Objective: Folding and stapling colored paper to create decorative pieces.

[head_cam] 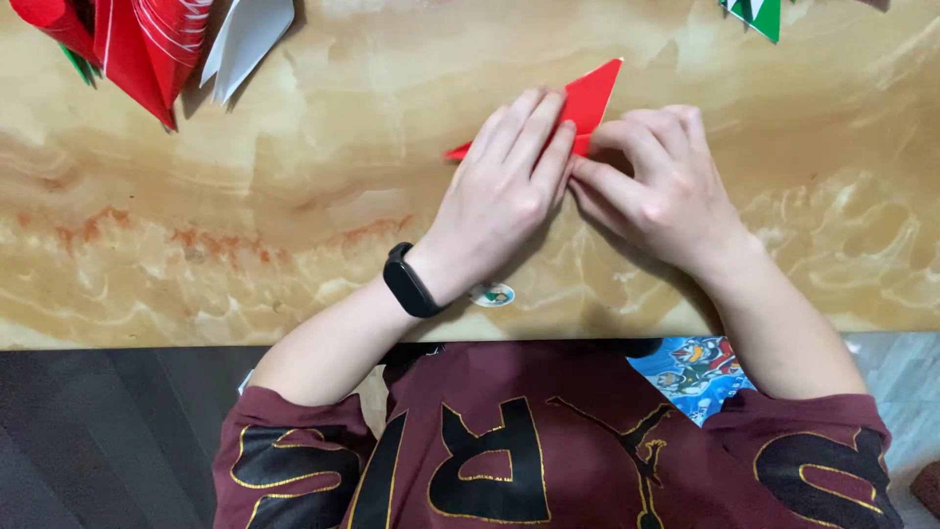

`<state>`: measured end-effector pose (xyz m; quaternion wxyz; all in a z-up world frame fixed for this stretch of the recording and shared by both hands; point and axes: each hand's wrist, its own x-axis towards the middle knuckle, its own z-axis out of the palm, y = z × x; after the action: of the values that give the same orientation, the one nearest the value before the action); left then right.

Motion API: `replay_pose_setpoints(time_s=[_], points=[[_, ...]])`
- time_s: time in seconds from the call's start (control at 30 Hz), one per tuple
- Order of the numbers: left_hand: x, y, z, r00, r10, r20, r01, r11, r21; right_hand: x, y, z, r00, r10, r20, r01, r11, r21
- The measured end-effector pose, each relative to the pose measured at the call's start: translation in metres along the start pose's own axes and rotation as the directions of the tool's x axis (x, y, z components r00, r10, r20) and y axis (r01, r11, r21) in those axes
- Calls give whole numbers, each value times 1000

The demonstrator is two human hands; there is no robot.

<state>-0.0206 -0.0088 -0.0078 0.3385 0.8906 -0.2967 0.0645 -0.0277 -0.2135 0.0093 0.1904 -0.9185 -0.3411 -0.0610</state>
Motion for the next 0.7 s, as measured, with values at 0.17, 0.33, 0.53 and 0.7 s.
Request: replay_pose_setpoints(time_s=[0.17, 0.33, 0.53, 0.7], points=[[3, -7, -15, 990, 104, 91, -119, 977, 175, 5, 8, -10, 993, -4, 117, -17, 983, 183], [0, -9, -16, 984, 85, 159, -108, 984, 143, -2, 13, -2, 991, 58, 116, -87, 963, 256], [0, -7, -14, 984, 65, 164, -70, 997, 25, -7, 19, 2, 989, 111, 94, -137, 930, 341], [4, -1, -14, 983, 171, 65, -180, 969, 168, -1, 17, -5, 997, 19, 73, -29, 991, 130]])
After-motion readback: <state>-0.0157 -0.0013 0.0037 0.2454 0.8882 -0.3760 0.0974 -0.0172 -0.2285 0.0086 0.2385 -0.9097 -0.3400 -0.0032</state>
